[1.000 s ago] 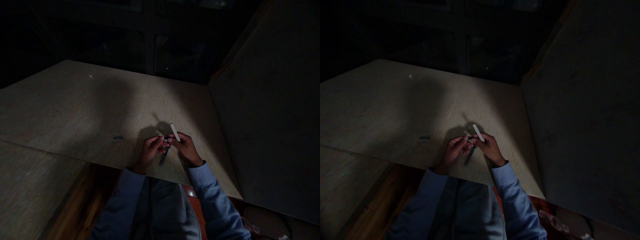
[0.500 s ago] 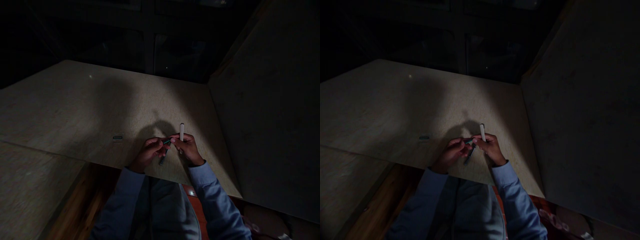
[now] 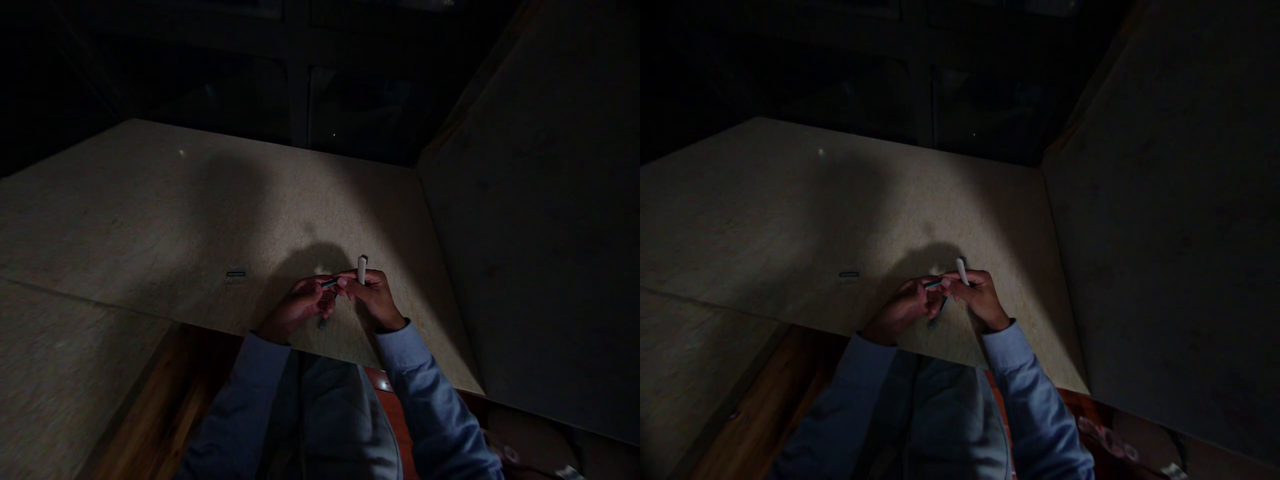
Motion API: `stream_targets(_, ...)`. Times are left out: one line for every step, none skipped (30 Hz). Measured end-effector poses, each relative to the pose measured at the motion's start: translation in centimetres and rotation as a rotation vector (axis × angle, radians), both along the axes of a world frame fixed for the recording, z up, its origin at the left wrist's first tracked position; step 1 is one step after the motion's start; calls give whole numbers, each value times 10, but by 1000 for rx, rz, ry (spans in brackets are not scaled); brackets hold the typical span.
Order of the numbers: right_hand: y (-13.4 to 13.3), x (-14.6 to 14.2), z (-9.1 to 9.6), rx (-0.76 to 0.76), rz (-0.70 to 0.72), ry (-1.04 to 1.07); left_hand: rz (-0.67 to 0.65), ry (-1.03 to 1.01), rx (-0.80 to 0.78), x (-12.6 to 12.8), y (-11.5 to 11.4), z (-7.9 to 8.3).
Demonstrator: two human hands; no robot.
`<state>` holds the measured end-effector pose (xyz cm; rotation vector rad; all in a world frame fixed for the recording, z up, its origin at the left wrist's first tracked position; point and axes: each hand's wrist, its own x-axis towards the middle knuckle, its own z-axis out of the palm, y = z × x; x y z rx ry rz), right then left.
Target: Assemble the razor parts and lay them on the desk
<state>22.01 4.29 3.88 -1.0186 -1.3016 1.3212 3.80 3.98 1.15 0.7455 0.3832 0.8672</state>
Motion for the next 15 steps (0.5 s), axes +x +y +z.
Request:
stream_targets(0,1,-1,8,8,-9,-14,-15,-3,0,1,-1)
stream_targets(-1,1,-2,18,17,-20,-30,-27,-9,0,1,-2)
stream_targets(-1,2,-3,30,23,-32,-41,-29,-19,-1,1,-3)
stream_targets(-1,3,-4,44,32,-41,-47,-23,-27,-1,1,-2)
stream_targets(-2,3,-4,58,38,-48,-47,-9,-32,-1,1,-1)
stream_targets(-2,4,-4,74,44,-54,-43,9,-32,-2,1,0)
stream_targets(-2,4,-4,90,50,-64,-36,27,-28,-2,0,2)
stream_targets(-3,4,-4,106,56,-79,-23,46,-23,-2,0,5)
stream_targets(-3,4,-4,124,57,-99,-9,59,-18,-2,-1,6)
stream_targets(-3,5,-3,142,54,-122,0,69,-15,-2,-2,8)
stream_targets(-3,5,-3,165,48,-148,4,75,-12,-2,-2,8)
stream_targets(-3,5,-2,190,43,-174,3,80,-7,-2,-3,8)
stream_targets(-3,5,-2,218,40,-199,-1,83,-3,-1,-3,6)
stream_targets(-2,5,-1,245,44,-223,-7,82,-1,-1,-2,4)
stream_targets(-2,5,0,272,52,-243,-15,77,-1,0,-2,1)
